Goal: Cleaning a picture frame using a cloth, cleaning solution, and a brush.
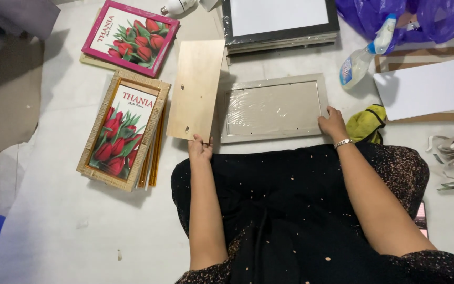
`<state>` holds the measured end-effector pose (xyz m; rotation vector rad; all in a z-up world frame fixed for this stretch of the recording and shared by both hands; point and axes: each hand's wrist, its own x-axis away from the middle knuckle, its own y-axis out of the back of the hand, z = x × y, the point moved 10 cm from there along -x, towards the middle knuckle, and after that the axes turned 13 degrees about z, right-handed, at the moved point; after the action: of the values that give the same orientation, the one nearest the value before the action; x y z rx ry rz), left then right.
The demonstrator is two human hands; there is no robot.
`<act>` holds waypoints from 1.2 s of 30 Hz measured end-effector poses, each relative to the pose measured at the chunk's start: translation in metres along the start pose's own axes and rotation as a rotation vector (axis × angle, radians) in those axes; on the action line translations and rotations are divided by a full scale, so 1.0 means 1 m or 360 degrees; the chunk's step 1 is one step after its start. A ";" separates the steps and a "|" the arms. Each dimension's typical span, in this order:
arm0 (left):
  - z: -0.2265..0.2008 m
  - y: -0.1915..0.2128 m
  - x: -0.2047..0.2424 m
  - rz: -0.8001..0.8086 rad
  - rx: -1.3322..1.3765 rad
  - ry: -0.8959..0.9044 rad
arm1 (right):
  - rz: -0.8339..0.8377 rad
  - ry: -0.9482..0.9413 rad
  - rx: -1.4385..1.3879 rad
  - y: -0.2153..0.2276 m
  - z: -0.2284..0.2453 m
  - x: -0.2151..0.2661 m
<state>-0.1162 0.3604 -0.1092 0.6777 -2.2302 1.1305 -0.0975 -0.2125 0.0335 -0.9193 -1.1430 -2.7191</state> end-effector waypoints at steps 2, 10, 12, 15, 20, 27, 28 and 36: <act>0.003 -0.004 -0.004 -0.0008 -0.0026 -0.0010 | -0.0006 -0.0002 0.0004 0.000 -0.001 0.000; -0.007 -0.015 -0.007 -0.0071 -0.0234 -0.0167 | -0.0025 -0.0008 0.0013 -0.002 -0.009 -0.006; -0.002 -0.004 -0.017 -0.0152 -0.0619 -0.0210 | -0.0010 0.0048 0.0001 -0.004 -0.009 -0.008; -0.025 -0.020 0.020 -0.0400 -0.1489 -0.0398 | -0.0010 0.0047 0.0013 -0.004 -0.010 -0.009; -0.060 -0.156 0.158 -0.0572 -0.2491 -0.0742 | -0.0007 0.0047 0.0020 -0.001 0.002 0.000; 0.028 -0.199 0.141 0.0132 -0.3729 -0.0925 | -0.0022 0.0067 0.0021 -0.002 0.003 0.003; 0.032 -0.200 0.138 0.0135 -0.3731 -0.0925 | -0.0022 0.0065 0.0019 -0.001 0.005 0.006; 0.055 -0.192 0.118 0.0195 -0.3958 -0.0848 | -0.0051 0.0091 0.0103 -0.004 0.009 0.008</act>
<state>-0.0909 0.1924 0.0494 -0.3899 -2.0372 -1.9994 -0.1003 -0.2019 0.0399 -0.8170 -1.2376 -2.6966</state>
